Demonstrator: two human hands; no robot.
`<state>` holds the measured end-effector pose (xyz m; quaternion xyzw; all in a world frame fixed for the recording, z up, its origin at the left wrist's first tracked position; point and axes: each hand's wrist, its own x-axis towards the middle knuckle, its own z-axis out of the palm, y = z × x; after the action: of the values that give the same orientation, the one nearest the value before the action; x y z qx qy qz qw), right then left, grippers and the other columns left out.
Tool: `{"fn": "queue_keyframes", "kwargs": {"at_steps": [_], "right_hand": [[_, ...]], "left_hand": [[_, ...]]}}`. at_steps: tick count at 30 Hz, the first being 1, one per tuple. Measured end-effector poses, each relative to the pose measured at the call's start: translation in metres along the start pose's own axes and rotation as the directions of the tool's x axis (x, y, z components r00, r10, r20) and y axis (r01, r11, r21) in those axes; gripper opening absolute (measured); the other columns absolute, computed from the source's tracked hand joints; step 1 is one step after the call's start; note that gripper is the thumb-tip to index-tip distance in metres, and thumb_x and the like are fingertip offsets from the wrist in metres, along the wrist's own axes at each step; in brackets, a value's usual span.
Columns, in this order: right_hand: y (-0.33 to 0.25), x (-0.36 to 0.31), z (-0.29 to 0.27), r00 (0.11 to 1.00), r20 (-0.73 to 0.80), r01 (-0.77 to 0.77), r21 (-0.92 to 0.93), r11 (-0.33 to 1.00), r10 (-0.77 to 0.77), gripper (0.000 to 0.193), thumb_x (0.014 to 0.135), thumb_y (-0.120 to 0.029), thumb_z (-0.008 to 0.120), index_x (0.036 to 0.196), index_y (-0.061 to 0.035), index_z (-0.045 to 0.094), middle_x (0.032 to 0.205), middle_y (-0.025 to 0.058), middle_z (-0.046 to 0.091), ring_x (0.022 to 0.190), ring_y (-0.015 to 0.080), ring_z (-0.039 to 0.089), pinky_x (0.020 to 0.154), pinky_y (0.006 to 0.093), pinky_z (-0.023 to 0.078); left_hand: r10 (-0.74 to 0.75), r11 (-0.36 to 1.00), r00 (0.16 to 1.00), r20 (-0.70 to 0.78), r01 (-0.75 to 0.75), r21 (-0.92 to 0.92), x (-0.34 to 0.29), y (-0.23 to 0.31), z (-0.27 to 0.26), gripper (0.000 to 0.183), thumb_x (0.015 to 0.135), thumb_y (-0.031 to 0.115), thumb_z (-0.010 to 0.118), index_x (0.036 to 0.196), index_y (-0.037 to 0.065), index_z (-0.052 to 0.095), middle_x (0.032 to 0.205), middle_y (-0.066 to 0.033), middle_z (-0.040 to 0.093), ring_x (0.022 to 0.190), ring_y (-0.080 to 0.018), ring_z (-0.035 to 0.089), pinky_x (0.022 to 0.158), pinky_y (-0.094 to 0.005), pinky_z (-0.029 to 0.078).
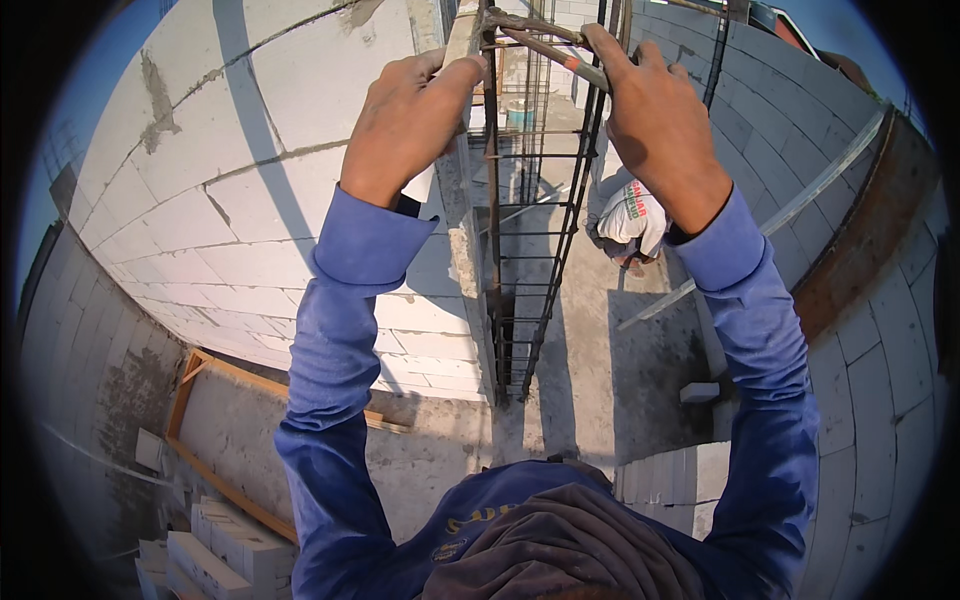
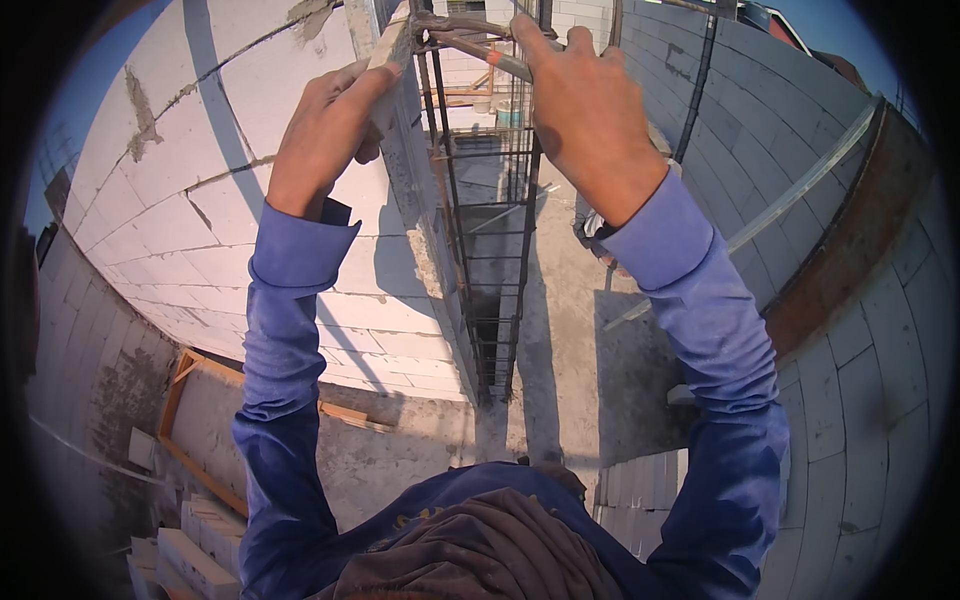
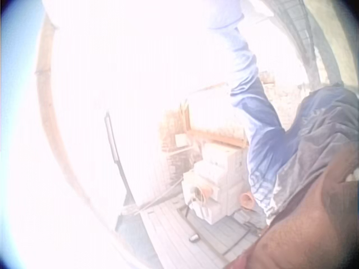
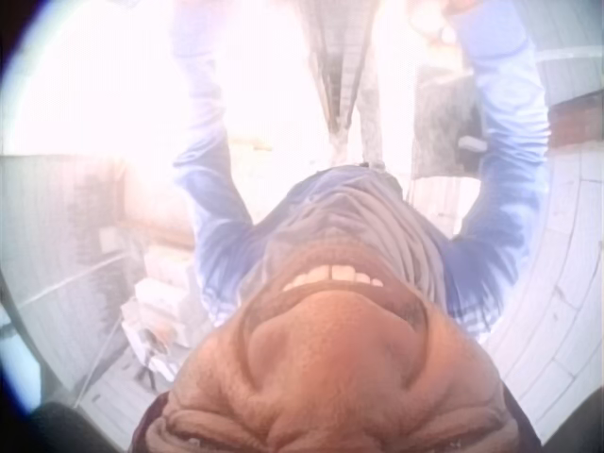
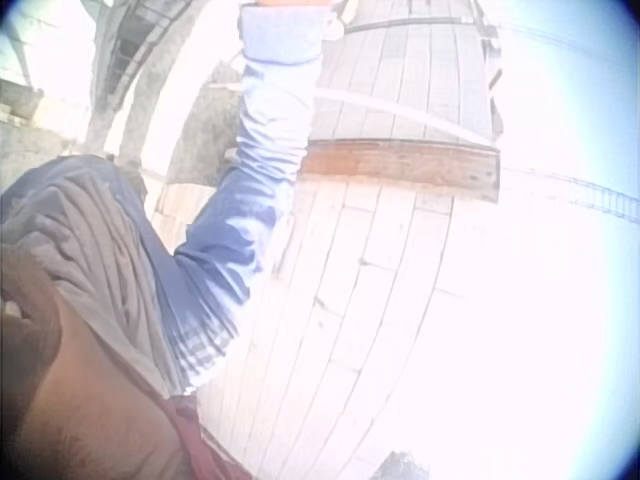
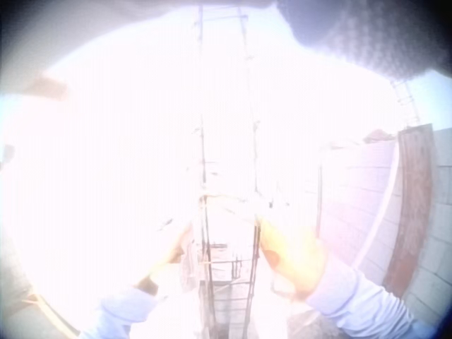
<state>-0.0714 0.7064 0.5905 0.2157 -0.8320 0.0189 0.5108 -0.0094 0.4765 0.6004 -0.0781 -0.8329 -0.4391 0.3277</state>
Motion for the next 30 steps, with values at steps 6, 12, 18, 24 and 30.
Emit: {"fn": "queue_keyframes", "kwargs": {"at_steps": [6, 12, 18, 24, 30], "right_hand": [[-0.003, -0.001, -0.003, 1.0, 0.008, 0.005, -0.023, 1.0, -0.005, 0.067, 0.081, 0.004, 0.067, 0.142, -0.0196, 0.049, 0.111, 0.0227, 0.061, 0.093, 0.0473, 0.066, 0.066, 0.0504, 0.059], [-0.005, -0.002, -0.008, 1.0, 0.004, 0.02, -0.116, 0.993, -0.019, 0.058, 0.087, -0.004, 0.063, 0.141, -0.0172, 0.049, 0.098, 0.0193, 0.067, 0.088, 0.0408, 0.069, 0.067, 0.0516, 0.056], [-0.005, -0.004, -0.003, 0.965, 0.259, -0.072, 0.129, 0.989, 0.037, 0.038, 0.094, -0.033, 0.066, 0.109, 0.0017, 0.061, 0.079, 0.0218, 0.069, 0.078, 0.0394, 0.069, 0.068, 0.0491, 0.053], [-0.016, -0.021, 0.048, 0.93, 0.369, -0.286, 0.712, 0.641, 0.006, 0.051, 0.093, -0.045, 0.069, 0.1, 0.0055, 0.062, 0.069, 0.0146, 0.063, 0.065, 0.0314, 0.063, 0.069, 0.0409, 0.05], [-0.032, -0.029, 0.054, 0.644, 0.725, -0.747, 0.665, 0.005, -0.246, 0.034, 0.099, -0.043, 0.067, 0.092, -0.0119, 0.055, 0.069, -0.0006, 0.049, 0.057, 0.0076, 0.043, 0.049, 0.0271, 0.034]], "left_hand": [[-0.011, 1.0, 1.0, 0.022, 0.012, -0.022, 0.002, -0.002, 0.001, 0.049, 0.091, 0.044, 0.057, 0.098, -0.003, 0.07, 0.077, -0.0199, 0.066, 0.068, -0.0281, 0.066, 0.071, -0.0381, 0.051], [0.033, 0.998, 0.998, -0.045, -0.031, 0.047, 0.006, -0.012, 0.005, 0.048, 0.09, 0.044, 0.061, 0.112, 0.002, 0.071, 0.093, -0.0267, 0.069, 0.089, -0.0381, 0.067, 0.089, -0.0423, 0.05], [0.044, 0.992, 0.998, 0.037, -0.048, 0.117, 0.0, 0.003, 0.003, 0.036, 0.086, 0.04, 0.064, 0.103, 0.009, 0.074, 0.099, -0.0277, 0.069, 0.086, -0.0448, 0.065, 0.085, -0.0475, 0.051], [0.561, 0.755, 0.828, -0.009, -0.507, 0.415, 0.008, -0.021, 0.01, 0.053, 0.086, 0.041, 0.067, 0.112, -0.005, 0.069, 0.071, -0.0123, 0.065, 0.055, -0.0207, 0.056, 0.06, -0.038, 0.049], [0.124, 0.986, 0.992, -0.02, -0.121, 0.117, 0.002, -0.002, 0.01, 0.041, 0.083, 0.03, 0.062, 0.1, -0.007, 0.068, 0.083, -0.0267, 0.069, 0.077, -0.0397, 0.066, 0.076, -0.0442, 0.051]]}}
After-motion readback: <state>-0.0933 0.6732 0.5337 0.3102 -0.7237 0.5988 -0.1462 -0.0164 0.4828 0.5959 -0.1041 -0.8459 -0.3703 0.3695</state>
